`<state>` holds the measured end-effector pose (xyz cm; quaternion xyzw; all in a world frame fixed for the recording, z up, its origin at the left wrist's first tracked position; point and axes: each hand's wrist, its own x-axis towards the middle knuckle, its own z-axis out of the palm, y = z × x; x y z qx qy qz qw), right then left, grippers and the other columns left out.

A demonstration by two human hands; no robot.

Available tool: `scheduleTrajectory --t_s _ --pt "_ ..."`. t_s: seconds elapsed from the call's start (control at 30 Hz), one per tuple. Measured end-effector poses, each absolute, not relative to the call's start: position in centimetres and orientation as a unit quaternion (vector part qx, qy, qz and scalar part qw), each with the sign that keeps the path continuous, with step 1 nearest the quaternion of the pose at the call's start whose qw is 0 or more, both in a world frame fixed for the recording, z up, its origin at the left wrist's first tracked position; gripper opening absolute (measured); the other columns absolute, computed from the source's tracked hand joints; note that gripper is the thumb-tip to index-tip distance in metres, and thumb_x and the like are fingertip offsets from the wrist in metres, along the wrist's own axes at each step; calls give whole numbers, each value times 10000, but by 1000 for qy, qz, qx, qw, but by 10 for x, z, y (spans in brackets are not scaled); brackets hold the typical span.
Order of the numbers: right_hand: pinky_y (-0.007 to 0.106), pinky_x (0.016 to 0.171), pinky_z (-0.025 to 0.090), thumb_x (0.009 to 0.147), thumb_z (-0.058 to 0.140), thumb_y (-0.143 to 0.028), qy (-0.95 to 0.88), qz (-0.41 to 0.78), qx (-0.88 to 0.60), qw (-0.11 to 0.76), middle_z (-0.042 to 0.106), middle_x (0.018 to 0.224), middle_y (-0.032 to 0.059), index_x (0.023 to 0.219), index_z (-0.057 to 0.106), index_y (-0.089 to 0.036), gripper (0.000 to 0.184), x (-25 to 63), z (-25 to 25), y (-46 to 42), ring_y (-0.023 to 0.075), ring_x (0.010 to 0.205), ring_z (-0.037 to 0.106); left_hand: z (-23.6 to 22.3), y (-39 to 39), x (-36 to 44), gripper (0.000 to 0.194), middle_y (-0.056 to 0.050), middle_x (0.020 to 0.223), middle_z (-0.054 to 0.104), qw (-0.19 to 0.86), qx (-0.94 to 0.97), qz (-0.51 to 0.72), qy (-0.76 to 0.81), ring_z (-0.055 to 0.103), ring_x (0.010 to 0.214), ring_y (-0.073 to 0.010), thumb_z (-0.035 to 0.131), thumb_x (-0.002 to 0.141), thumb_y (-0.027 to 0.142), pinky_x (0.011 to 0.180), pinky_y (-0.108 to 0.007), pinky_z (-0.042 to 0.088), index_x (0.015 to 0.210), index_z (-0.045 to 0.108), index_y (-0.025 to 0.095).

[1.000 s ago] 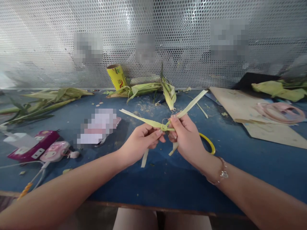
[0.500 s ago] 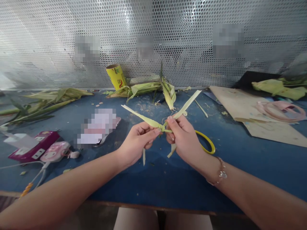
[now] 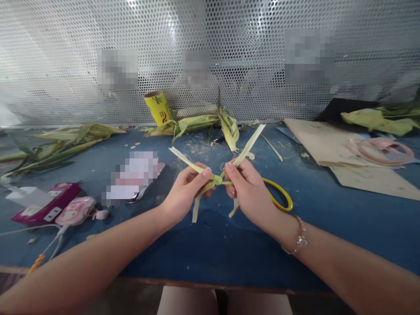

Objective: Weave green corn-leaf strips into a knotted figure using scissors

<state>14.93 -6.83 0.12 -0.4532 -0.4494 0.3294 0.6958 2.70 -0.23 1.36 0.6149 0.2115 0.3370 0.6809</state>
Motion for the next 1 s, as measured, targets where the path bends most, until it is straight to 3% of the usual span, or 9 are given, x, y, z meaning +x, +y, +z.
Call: scheduleTrajectory --t_s 0.1,0.3,0.7,1.0 --pt "165 377 316 873 474 -336 -463 319 -470 680 371 516 -95 752 441 -214 176 148 1 -69 37 411 359 15 -2 27 175 40 579 545 624 655 352 238 532 553 -73 619 738 312 553 -200 416 685 548 162" --pt "172 362 285 880 449 -337 -466 356 -457 668 359 469 -108 742 410 -219 185 145 1 -69 43 383 320 19 -4 24 299 30 529 512 496 725 386 283 472 486 -55 531 808 318 482 -190 357 563 542 148" --pt "205 422 295 882 417 -318 -470 338 -465 669 380 476 -107 753 396 -220 164 142 -1 -66 56 410 342 13 -3 24 219 35 543 567 565 656 399 302 548 519 -72 518 823 333 527 -181 407 682 512 165" --pt "202 436 306 868 442 -367 -434 373 -475 669 393 512 -90 760 407 -216 189 143 -4 -69 69 450 364 21 -6 26 180 16 545 615 722 539 324 289 575 449 -101 530 813 314 485 -207 459 718 471 173"
